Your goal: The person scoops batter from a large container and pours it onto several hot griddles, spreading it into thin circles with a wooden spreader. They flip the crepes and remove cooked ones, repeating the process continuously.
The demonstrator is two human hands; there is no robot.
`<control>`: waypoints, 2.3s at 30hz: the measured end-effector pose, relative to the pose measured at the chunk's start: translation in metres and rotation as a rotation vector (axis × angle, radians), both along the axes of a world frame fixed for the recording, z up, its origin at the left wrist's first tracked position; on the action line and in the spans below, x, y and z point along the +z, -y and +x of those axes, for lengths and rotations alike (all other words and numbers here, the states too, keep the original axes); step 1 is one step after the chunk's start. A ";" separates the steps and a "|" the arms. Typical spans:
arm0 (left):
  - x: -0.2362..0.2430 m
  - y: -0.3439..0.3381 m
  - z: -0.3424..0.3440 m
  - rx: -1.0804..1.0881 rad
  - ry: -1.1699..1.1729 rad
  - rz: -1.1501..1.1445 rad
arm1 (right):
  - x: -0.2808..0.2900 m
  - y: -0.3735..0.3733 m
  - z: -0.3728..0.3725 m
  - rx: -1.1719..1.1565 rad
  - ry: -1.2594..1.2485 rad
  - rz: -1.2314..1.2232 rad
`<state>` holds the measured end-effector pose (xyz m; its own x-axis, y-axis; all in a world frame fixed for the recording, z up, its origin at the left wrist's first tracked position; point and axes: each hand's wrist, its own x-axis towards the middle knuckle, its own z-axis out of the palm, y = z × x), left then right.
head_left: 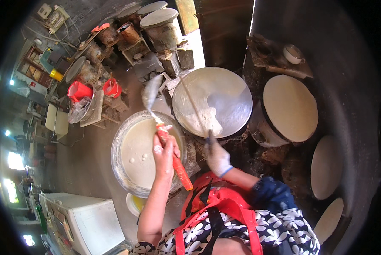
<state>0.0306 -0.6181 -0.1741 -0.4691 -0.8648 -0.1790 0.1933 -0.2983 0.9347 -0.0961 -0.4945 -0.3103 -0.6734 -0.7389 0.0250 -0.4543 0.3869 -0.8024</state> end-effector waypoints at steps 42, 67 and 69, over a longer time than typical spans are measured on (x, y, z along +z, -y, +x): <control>-0.042 -0.004 0.048 -0.224 0.312 0.506 | 0.005 -0.158 -0.027 0.223 -0.050 0.413; -0.045 -0.025 -0.006 -0.337 0.246 0.606 | 0.004 -0.051 -0.083 -0.147 0.129 0.390; -0.049 -0.020 -0.005 -0.378 0.263 0.608 | 0.015 -0.043 -0.065 0.002 0.116 0.361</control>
